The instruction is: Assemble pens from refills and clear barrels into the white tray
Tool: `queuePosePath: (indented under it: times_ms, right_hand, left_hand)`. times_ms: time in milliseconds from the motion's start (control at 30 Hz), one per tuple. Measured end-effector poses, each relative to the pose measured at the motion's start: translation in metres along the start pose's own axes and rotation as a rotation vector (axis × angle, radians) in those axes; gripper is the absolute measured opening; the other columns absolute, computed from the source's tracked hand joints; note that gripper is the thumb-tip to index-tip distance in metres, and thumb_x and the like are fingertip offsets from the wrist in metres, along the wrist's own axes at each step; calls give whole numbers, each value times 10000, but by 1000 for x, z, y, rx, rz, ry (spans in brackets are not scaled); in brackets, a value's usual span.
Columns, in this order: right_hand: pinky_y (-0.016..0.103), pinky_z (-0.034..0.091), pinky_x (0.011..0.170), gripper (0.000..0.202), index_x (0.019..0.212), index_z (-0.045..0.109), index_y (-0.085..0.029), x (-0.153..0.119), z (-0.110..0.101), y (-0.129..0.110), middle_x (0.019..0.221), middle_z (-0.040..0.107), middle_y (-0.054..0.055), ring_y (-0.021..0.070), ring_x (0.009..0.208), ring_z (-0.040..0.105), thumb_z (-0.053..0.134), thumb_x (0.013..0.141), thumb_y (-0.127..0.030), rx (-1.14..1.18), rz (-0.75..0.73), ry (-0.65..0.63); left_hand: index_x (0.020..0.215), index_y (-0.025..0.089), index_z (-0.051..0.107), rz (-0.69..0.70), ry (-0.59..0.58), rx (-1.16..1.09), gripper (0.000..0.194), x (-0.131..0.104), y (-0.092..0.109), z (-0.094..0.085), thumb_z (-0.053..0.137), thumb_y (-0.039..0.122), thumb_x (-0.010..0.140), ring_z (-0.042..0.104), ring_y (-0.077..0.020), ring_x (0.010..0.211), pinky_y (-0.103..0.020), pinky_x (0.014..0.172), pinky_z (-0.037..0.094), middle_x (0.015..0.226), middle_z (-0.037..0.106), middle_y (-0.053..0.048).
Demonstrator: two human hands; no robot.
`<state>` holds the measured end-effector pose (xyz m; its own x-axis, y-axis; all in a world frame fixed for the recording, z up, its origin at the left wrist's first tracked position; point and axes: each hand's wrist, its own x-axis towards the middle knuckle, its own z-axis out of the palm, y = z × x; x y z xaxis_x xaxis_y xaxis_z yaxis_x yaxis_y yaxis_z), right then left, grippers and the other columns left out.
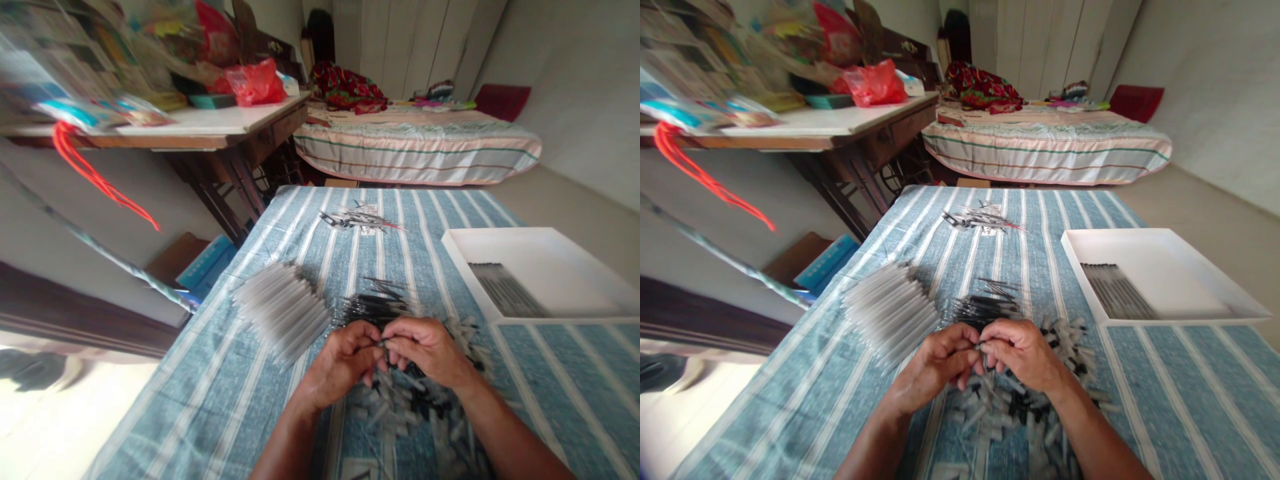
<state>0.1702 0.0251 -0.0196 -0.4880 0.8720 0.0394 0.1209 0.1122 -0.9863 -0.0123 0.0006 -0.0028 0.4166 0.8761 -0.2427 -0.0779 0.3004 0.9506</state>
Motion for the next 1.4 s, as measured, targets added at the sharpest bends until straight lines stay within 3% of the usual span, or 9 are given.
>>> queuePosePath:
  times_ms: [233,533,800,967,1133,1300,1400]
  right_hand:
    - [192,494,450,192,810,649,-157,-2,4,4,565,634,-7,92,452,578,614,810,-346,130,3,5]
    - [185,478,466,181,844,604,-167,-1,8,7,575,608,-19,85,466,570,534,866,-332,46,-3,35]
    - [203,510,484,182,862,626,-170,-4,7,9,584,625,-15,102,487,603,589,835,-346,147,-7,19]
    - [192,467,459,208,802,611,-174,-2,8,7,575,621,-11,99,471,581,553,854,-366,1,-5,33]
    - [192,393,456,345,594,555,-178,0,7,3,491,554,-22,88,446,514,516,873,-378,-243,-64,49]
    - [192,359,458,170,788,621,-186,-1,7,5,550,582,-33,90,466,482,581,832,-345,-226,-64,56]
    - [197,344,476,272,652,607,-176,0,7,5,514,546,-34,85,467,464,539,858,-340,-310,-82,45]
  left_hand:
    - [864,136,538,-25,-17,16,195,-2,3,-2,631,290,787,498,-59,440,-167,398,305,682,662,-32]
    - [802,148,536,67,42,50,212,3,-5,0,633,335,776,513,-88,528,-192,459,396,662,617,-1]
    - [822,127,555,-12,8,-17,232,-2,5,-1,664,323,762,492,-57,410,-169,379,288,651,663,-30]
    - [777,140,564,20,29,-44,237,1,2,1,714,310,708,518,-76,496,-182,443,383,643,642,-2]
    - [778,147,549,18,48,4,168,4,-5,1,678,223,701,539,-94,564,-184,478,399,659,627,6]
    - [783,150,521,35,49,27,140,4,-6,1,635,200,719,494,-80,523,-188,473,389,633,610,16]
    - [792,152,507,31,50,40,141,4,-7,2,617,149,703,470,-66,501,-178,463,357,622,599,26]
